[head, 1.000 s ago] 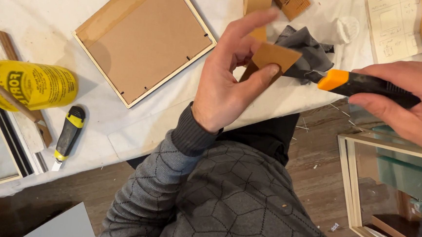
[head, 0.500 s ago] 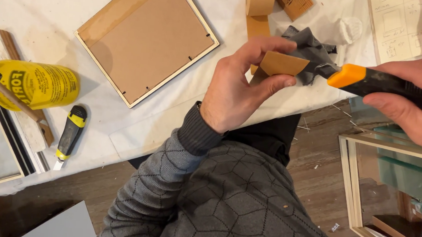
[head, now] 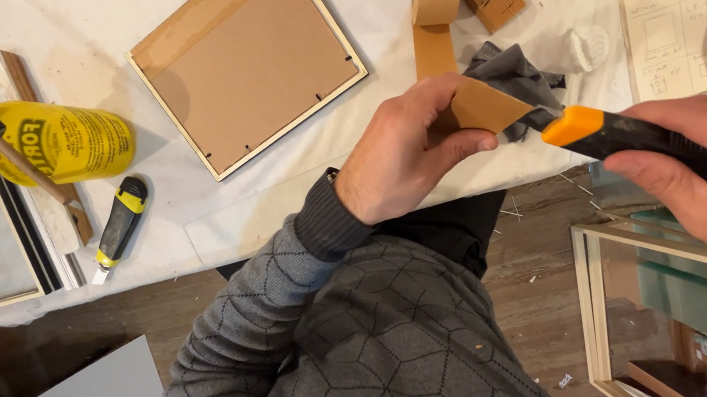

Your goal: Applying adhesive tape to the back of a picture frame using a foam brush and a utility knife.

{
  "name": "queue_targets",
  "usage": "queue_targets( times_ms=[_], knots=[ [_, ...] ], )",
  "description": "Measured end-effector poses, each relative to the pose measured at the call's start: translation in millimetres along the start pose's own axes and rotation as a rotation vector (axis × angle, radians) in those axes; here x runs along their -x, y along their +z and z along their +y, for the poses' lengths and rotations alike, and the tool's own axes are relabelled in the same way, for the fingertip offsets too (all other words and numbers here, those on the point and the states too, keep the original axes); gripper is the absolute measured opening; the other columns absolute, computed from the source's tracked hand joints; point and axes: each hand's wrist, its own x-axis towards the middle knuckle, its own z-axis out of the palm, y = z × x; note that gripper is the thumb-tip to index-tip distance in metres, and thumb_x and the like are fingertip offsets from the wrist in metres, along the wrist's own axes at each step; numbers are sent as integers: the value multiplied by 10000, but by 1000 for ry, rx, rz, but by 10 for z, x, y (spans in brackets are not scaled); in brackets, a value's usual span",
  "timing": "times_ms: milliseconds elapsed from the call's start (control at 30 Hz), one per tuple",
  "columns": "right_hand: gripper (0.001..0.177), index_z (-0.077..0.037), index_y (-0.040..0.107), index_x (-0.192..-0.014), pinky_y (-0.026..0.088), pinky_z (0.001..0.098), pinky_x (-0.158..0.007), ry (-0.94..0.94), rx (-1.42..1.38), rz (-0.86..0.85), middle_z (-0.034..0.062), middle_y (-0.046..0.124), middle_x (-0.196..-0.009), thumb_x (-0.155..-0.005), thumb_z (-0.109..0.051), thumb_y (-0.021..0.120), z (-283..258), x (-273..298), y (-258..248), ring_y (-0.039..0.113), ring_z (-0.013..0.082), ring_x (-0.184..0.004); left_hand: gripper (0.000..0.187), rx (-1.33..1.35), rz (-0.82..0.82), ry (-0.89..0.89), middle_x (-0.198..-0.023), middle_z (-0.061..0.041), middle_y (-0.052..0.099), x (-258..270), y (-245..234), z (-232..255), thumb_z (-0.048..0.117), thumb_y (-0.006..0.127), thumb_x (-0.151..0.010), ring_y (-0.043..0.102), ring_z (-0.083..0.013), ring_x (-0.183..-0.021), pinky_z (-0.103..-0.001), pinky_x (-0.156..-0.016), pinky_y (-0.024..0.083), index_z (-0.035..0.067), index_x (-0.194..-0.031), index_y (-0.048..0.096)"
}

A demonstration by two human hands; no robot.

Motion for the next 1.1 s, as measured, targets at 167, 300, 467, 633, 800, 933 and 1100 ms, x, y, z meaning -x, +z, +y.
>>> queue_targets(
  times_ms=[167,300,467,633,800,933,1100],
  knots=[
    [357,0,696,-1294,539,281,-744,-7,-24,-14,76,704,-822,-987,-179,720,327,119,39,681,134,-696,377,-141,19,62,-1083,-97,702,33,-57,-17,155,781,-976,757,-167,-960,-287,-854,649,18,-1271,591],
    [361,-7,693,-1291,532,283,-742,-18,-41,-6,75,701,-848,-983,-194,711,212,87,63,670,132,-694,388,-220,-8,94,-1082,-107,676,12,-26,-7,170,790,-967,746,-190,-924,-296,-826,639,30,-1273,596],
    [336,-3,704,-1245,543,286,-691,25,26,-17,79,705,-822,-953,-165,738,191,81,55,653,161,-736,367,-156,-38,42,-1082,-97,689,19,-37,15,181,776,-969,767,-197,-936,-307,-830,647,39,-1263,608],
    [297,-7,702,-1234,523,246,-681,-29,-39,12,66,682,-814,-991,-176,733,311,132,114,666,112,-668,391,-253,-21,103,-1066,-122,678,38,-43,0,197,792,-956,737,-256,-957,-340,-841,615,25,-1253,606],
    [322,12,693,-1237,517,285,-645,38,-32,18,79,687,-800,-961,-150,720,42,66,102,654,139,-665,430,-334,-22,136,-1006,-147,664,8,-31,12,226,825,-925,687,-323,-931,-388,-799,565,-4,-1212,603],
    [295,14,696,-1221,513,276,-669,13,-62,37,74,688,-797,-982,-156,726,186,126,160,637,133,-679,399,-302,-33,101,-1001,-140,665,54,-90,52,223,807,-929,693,-306,-911,-384,-788,574,-4,-1195,617],
    [280,10,702,-1230,500,247,-640,33,-104,60,69,682,-767,-1005,-158,721,198,143,218,640,117,-641,373,-359,-62,120,-964,-138,667,44,-31,-4,231,815,-918,672,-317,-919,-399,-825,556,-9,-1130,624]
  ],
)
